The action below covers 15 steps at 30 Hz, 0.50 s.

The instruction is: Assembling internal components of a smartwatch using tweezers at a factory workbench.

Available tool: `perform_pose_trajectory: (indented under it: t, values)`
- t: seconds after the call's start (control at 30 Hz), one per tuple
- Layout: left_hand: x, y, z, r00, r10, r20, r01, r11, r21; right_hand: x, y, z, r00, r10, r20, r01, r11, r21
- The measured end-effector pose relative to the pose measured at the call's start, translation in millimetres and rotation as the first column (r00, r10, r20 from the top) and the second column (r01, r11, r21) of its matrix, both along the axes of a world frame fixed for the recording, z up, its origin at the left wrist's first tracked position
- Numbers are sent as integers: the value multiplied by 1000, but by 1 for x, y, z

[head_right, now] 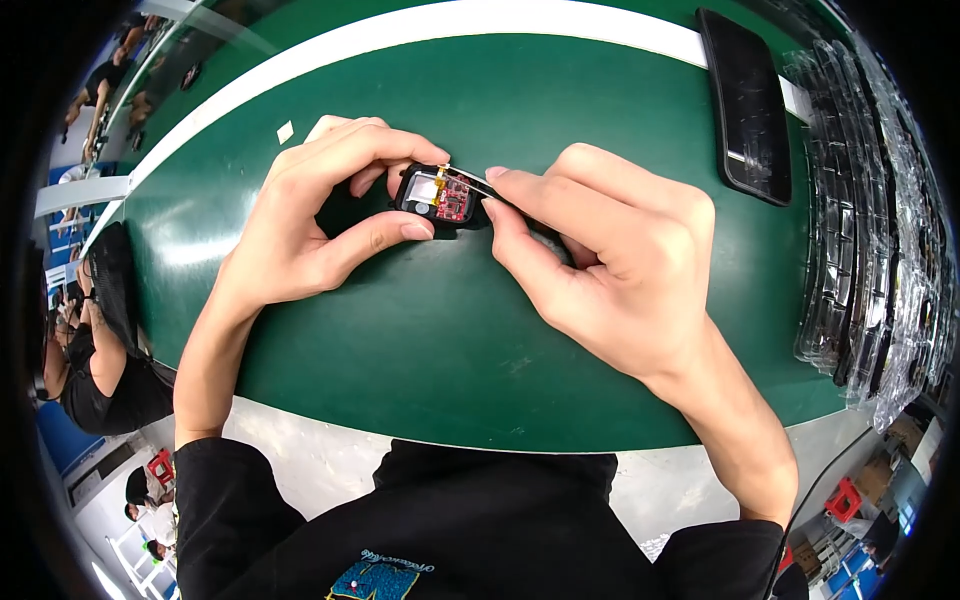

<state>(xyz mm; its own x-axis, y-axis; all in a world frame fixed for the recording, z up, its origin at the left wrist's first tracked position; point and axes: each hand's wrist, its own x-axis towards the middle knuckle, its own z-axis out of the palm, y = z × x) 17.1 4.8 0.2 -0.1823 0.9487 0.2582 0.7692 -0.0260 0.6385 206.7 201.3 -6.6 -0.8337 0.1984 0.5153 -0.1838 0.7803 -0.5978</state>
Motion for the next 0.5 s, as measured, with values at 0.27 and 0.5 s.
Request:
perform_pose_trajectory:
  t: [0.27, 0.5]
  values:
    - [-4, -1, -1, 1000, -5, -1, 5, 1000, -6, -1, -1, -3, 1000, 8, -19, -7, 997, 73]
    - [-11, -3, 0, 997, -54, 49, 55, 998, -26, 0, 0, -2, 998, 51, 29, -51, 999, -17]
